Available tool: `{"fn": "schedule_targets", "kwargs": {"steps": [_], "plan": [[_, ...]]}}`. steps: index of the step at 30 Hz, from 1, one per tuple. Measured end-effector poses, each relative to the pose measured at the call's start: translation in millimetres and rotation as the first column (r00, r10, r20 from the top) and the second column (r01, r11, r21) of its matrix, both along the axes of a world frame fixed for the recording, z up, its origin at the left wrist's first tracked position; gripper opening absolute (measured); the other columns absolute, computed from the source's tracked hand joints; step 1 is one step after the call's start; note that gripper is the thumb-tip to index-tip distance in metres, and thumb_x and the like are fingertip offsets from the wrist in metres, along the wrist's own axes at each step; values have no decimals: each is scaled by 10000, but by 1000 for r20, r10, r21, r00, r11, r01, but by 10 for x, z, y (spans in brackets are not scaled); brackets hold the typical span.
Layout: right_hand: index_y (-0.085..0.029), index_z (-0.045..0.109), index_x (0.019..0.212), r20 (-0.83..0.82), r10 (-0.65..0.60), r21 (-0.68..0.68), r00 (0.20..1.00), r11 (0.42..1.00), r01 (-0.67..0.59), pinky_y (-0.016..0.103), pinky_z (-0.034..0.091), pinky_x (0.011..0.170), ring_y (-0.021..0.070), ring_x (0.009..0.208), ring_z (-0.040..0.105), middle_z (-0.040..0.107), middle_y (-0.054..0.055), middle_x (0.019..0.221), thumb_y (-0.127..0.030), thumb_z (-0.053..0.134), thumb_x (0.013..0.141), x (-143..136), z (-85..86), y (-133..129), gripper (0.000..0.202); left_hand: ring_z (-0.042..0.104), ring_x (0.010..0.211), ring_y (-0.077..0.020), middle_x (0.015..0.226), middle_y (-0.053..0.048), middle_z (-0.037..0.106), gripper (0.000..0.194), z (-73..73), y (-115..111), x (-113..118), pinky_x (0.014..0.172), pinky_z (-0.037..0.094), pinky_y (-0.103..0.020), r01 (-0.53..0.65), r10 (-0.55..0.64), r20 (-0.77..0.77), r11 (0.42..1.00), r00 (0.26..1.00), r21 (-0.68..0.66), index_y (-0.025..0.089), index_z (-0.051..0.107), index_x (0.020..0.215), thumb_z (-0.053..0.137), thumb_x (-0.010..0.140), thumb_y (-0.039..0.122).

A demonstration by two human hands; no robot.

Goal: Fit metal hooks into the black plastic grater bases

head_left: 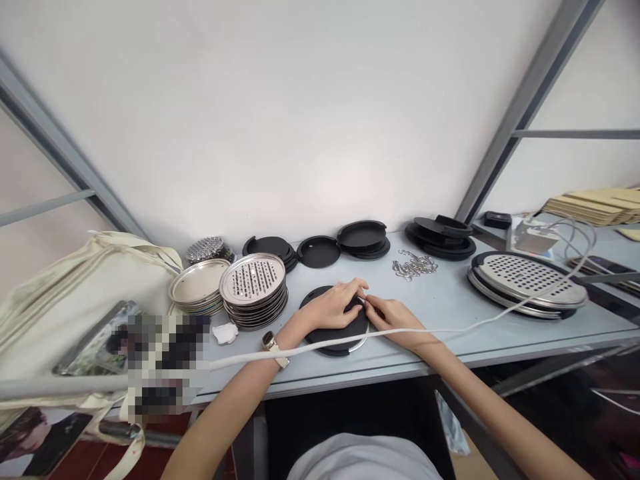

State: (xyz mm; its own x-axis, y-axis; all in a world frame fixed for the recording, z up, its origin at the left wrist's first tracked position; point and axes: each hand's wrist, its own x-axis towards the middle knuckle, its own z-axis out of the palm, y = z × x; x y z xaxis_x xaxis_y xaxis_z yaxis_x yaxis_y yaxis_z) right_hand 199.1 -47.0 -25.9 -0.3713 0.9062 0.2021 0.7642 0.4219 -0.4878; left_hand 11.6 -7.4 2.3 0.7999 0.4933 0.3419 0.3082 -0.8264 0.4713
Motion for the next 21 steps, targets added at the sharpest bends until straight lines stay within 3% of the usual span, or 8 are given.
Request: {"fn": "schedule_targets", "kwargs": {"steps": [8, 21], "plan": [[-167, 583, 955, 12, 11, -2, 1000, 1000, -11, 235, 359, 571, 149, 591, 570, 660, 63, 760, -317, 287, 918, -8, 6, 0, 333, 528, 1029, -198, 1080, -84, 559, 402, -9, 2, 4, 920, 420, -349, 1, -1, -4, 1000, 1000, -3, 177, 332, 1207, 460, 828, 142], [-170, 574, 947, -11, 9, 8, 1000, 1000, -9, 236, 344, 541, 142, 552, 548, 647, 52, 722, -316, 307, 910, -5, -4, 5, 307, 524, 1044, -199, 1093, -99, 552, 393, 5, -3, 8, 927, 419, -361, -6, 6, -11, 1000, 1000, 6, 172, 339, 1204, 464, 832, 150]]}}
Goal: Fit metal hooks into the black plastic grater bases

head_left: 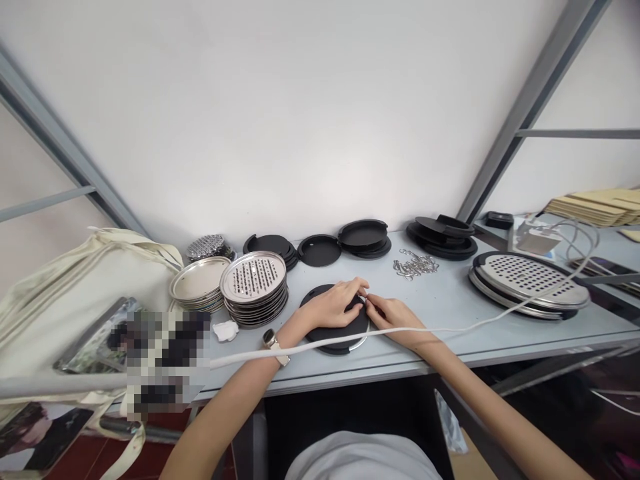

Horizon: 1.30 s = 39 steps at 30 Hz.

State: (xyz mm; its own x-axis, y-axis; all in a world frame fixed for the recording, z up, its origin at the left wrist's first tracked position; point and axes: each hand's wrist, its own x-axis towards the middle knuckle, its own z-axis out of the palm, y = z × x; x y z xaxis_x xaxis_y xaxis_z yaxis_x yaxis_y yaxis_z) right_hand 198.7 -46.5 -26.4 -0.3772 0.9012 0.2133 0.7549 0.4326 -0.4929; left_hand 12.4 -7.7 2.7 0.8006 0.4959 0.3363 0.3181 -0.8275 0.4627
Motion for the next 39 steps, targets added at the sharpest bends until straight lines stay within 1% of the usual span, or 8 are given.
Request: {"fn": "schedule_targets", "kwargs": {"steps": [5, 10, 18, 23, 29, 35, 39], "plan": [[-170, 569, 888, 6, 2, 7, 1000, 1000, -2, 237, 353, 561, 143, 573, 552, 641, 54, 728, -319, 303, 910, 1, -3, 4, 305, 518, 1046, -199, 1081, -97, 551, 365, 0, 2, 8, 946, 404, -360, -4, 4, 0, 998, 1000, 65, 161, 362, 1177, 465, 827, 156], [-170, 569, 904, 10, 0, 2, 1000, 1000, 0, 243, 360, 570, 147, 581, 559, 641, 53, 733, -333, 297, 914, -1, -11, 11, 317, 517, 1046, -209, 1097, -103, 545, 355, 23, -16, 9, 934, 407, -365, -14, 17, -24, 993, 1000, 120, 157, 374, 1161, 462, 817, 152], [-172, 565, 904, 27, -7, -3, 1000, 1000, 7, 247, 366, 576, 151, 582, 555, 633, 51, 714, -345, 292, 914, 2, -24, 13, 324, 519, 1034, -210, 1094, -101, 541, 340, 41, -36, 6, 919, 415, -354, -23, 28, -31, 991, 999, 131, 161, 386, 1152, 454, 819, 156], [-168, 567, 938, 30, -9, -9, 1000, 1000, 9, 249, 364, 572, 152, 573, 554, 636, 52, 716, -351, 291, 914, 3, -25, 15, 332, 522, 1027, -218, 1093, -106, 545, 366, 37, -27, 6, 919, 410, -373, -8, 13, -35, 993, 999, 122, 164, 386, 1156, 452, 798, 136], [-163, 574, 918, 49, -18, -5, 999, 1000, 18, 249, 361, 566, 157, 572, 557, 640, 56, 708, -348, 294, 912, 4, -24, 17, 336, 519, 1043, -211, 1112, -103, 547, 411, 32, -23, 3, 934, 403, -360, 1, 0, -12, 990, 1000, 142, 162, 388, 1159, 478, 761, 118], [-167, 577, 1010, 41, -11, 0, 999, 1000, 11, 255, 380, 593, 164, 610, 578, 654, 61, 752, -350, 289, 915, 5, -27, 15, 355, 542, 1031, -212, 1119, -97, 563, 376, 27, -21, 0, 927, 403, -368, -19, 20, -8, 992, 1000, 125, 176, 376, 1164, 486, 805, 165], [-174, 583, 991, 22, -22, -9, 1000, 1000, 23, 257, 385, 592, 160, 597, 570, 647, 52, 735, -362, 295, 912, 4, -29, 14, 353, 548, 1024, -213, 1103, -99, 570, 363, 26, -22, 0, 923, 404, -369, -15, 17, -11, 994, 1000, 111, 175, 371, 1164, 473, 817, 151]]}}
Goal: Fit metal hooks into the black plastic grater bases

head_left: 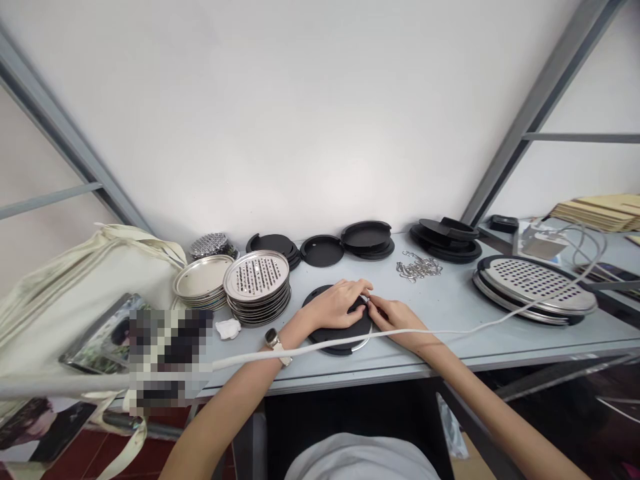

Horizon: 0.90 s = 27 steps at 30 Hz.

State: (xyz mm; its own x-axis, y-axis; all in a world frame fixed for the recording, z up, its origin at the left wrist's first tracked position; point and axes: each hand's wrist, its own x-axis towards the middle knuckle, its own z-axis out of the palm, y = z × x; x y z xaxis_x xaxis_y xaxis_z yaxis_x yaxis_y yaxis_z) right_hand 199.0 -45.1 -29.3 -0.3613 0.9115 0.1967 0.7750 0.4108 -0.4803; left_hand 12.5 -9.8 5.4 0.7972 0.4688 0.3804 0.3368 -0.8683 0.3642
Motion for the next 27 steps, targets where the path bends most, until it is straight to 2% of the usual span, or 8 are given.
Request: {"fn": "schedule_targets", "kwargs": {"steps": [7, 14, 27], "plan": [[-179, 561, 877, -30, -4, 5, 1000, 1000, 4, 252, 376, 565, 154, 564, 548, 620, 40, 680, -369, 287, 914, -3, 9, -4, 336, 543, 1001, -198, 1063, -96, 572, 332, 7, 1, 6, 921, 409, -351, 16, -16, 4, 1000, 1000, -19, 163, 381, 1142, 465, 822, 140], [-188, 530, 854, -64, 10, -3, 998, 1000, -10, 244, 366, 549, 148, 556, 532, 605, 30, 667, -370, 288, 917, 4, 13, -6, 309, 538, 1013, -200, 1067, -89, 567, 330, -3, 8, 12, 929, 402, -351, 14, -14, -14, 1000, 1000, -21, 166, 382, 1145, 455, 824, 131], [-197, 517, 894, -80, -4, -1, 997, 1000, 3, 247, 381, 556, 153, 560, 553, 625, 37, 701, -390, 284, 917, -4, -13, 7, 304, 524, 979, -202, 1047, -86, 568, 302, 18, 2, 8, 920, 383, -358, -16, 21, -56, 995, 998, 94, 159, 403, 1134, 447, 836, 175]]}}
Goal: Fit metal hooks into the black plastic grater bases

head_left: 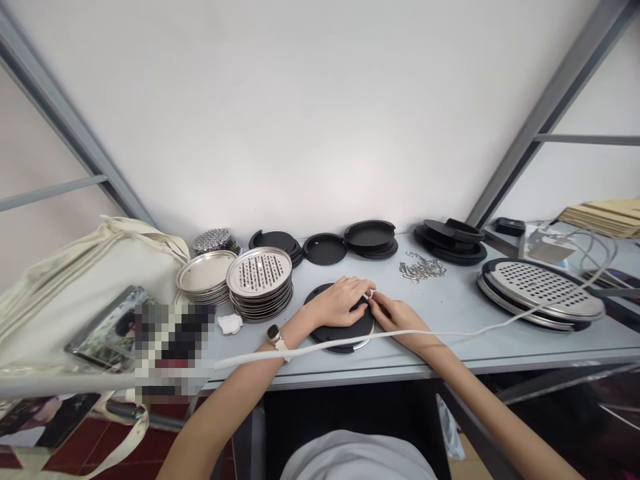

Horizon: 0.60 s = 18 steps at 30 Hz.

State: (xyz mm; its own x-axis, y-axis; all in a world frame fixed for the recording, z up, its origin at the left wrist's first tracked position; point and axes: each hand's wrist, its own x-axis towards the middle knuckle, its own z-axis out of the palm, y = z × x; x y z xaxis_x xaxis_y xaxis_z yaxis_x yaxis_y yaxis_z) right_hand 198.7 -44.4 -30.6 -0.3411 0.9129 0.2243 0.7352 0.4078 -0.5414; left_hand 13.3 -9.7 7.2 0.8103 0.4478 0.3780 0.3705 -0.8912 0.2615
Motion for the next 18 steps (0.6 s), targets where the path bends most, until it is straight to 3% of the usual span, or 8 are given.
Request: {"fn": "schedule_targets", "kwargs": {"steps": [8, 18], "plan": [[-195, 529, 853, 31, -9, 13, 999, 1000, 8, 238, 346, 519, 136, 496, 489, 563, 10, 605, -373, 307, 902, 11, -29, 26, 288, 516, 1067, -215, 1158, -114, 539, 400, -34, 12, -3, 938, 384, -366, 6, -4, 38, 999, 999, -44, 164, 340, 1225, 440, 838, 170], [-207, 471, 709, 33, 0, 0, 999, 1000, 0, 222, 304, 487, 111, 463, 430, 506, -15, 544, -348, 343, 880, 18, 9, -14, 256, 521, 1039, -214, 1102, -88, 571, 453, -27, 16, -27, 938, 380, -363, 52, -35, 94, 982, 995, -183, 182, 314, 1258, 449, 827, 151]]}}
